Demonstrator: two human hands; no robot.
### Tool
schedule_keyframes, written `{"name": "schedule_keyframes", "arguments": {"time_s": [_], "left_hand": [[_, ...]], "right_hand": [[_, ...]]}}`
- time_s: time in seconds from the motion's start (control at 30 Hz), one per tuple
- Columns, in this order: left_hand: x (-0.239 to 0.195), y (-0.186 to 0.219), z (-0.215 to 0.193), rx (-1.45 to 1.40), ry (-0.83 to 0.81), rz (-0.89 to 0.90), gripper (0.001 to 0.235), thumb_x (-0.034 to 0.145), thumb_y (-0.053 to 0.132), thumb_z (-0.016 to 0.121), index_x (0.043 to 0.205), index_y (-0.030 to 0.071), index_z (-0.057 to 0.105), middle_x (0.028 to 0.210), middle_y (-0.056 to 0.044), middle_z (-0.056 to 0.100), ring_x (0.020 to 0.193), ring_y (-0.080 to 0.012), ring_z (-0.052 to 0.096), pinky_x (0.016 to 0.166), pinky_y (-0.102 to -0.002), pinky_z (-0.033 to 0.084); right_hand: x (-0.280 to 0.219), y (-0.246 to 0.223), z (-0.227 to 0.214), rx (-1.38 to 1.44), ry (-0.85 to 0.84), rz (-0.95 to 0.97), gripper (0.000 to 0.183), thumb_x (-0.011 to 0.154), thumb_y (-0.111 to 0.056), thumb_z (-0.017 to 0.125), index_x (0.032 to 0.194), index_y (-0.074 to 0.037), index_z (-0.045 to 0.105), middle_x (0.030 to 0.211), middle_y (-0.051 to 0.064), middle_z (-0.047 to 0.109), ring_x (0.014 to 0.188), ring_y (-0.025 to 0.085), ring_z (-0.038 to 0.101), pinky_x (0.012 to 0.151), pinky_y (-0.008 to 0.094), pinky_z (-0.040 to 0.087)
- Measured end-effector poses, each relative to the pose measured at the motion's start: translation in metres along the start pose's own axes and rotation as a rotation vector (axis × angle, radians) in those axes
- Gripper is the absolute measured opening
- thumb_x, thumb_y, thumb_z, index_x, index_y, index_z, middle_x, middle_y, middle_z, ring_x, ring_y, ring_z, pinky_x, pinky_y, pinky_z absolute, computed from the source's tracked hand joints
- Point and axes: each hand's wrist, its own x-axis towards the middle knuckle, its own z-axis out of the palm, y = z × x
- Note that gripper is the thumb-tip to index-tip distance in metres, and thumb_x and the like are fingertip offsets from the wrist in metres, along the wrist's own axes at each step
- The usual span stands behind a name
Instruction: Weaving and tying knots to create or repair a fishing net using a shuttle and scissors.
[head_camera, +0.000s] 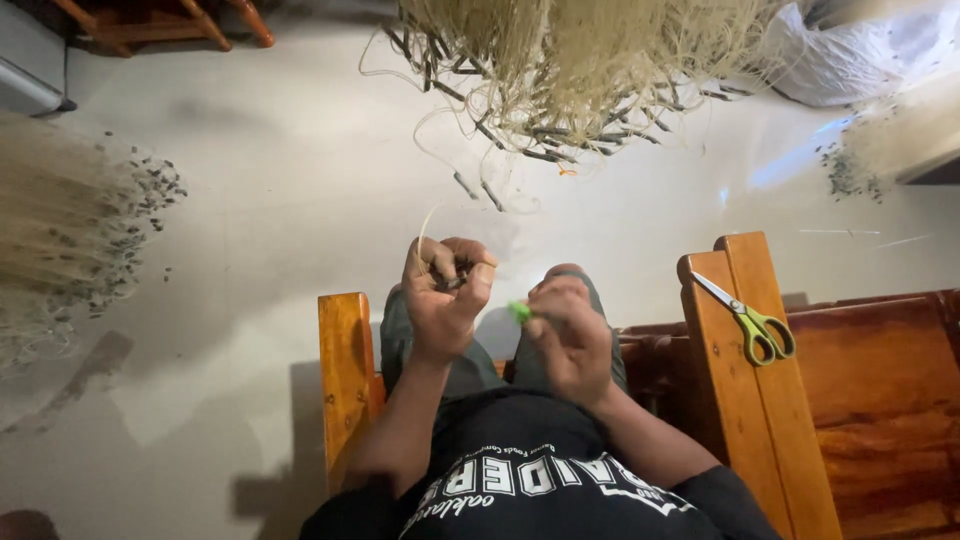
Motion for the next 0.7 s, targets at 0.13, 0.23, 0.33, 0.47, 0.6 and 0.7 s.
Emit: {"name": "schedule_keyframes", "arguments": {"time_s": [0.13,0.23,0.33,0.47,0.6,0.7], "left_hand": [[-0.004,0.003,0.0,-0.018,-0.022,-0.007,0.03,0.09,0.009,0.065,0.086,0.016,0.036,0.092,-0.012,0.063,0.08,-0.0153,0.059,0.068,-0.031,0.044],[-0.006,0.004,0.001,-0.022,-0.024,-0.002,0.03,0.091,0.009,0.065,0.086,0.015,0.036,0.093,-0.013,0.064,0.078,-0.0157,0.058,0.067,-0.032,0.043],[-0.007,0.002,-0.001,-0.04,-0.021,0.01,0.03,0.092,0.011,0.066,0.086,0.015,0.037,0.095,-0.013,0.064,0.08,-0.0166,0.058,0.067,-0.033,0.044],[-0.003,0.008,-0.001,0.012,0.005,0.049,0.029,0.09,0.006,0.063,0.085,0.015,0.036,0.091,-0.013,0.064,0.078,-0.0151,0.057,0.067,-0.029,0.044],[0.0,0.004,-0.008,0.055,0.039,0.033,0.029,0.089,0.003,0.062,0.084,0.014,0.035,0.092,-0.013,0.064,0.081,-0.0192,0.061,0.068,-0.033,0.046],[-0.002,0.002,-0.009,-0.017,-0.015,0.092,0.032,0.095,0.014,0.064,0.085,0.016,0.034,0.097,-0.01,0.064,0.069,-0.011,0.05,0.062,-0.029,0.04]], "right_hand": [[0.006,0.005,-0.004,0.111,0.045,0.08,0.015,0.102,-0.015,0.055,0.102,-0.001,0.06,0.094,0.012,0.062,0.093,0.025,0.058,0.085,0.036,0.049],[0.004,0.005,-0.009,0.175,0.1,0.146,0.014,0.102,-0.012,0.055,0.108,0.0,0.061,0.102,0.014,0.065,0.101,0.026,0.063,0.088,0.033,0.055],[0.008,-0.007,-0.016,0.189,0.276,0.034,0.01,0.104,-0.012,0.054,0.11,-0.004,0.056,0.1,0.011,0.068,0.1,0.027,0.067,0.091,0.038,0.059],[-0.038,0.039,-0.068,0.761,0.582,-0.197,0.048,0.118,-0.036,0.022,0.134,-0.027,0.066,0.117,-0.001,0.07,0.102,0.024,0.063,0.121,0.05,0.041],[0.006,-0.007,-0.068,0.361,0.75,-0.333,0.018,0.11,-0.031,0.047,0.121,-0.017,0.043,0.119,-0.009,0.064,0.1,0.019,0.052,0.112,0.04,0.045],[-0.019,0.019,-0.093,0.649,0.759,-0.321,0.021,0.109,-0.032,0.054,0.127,-0.021,0.054,0.125,0.002,0.067,0.132,0.018,0.053,0.124,0.038,0.049]]}}
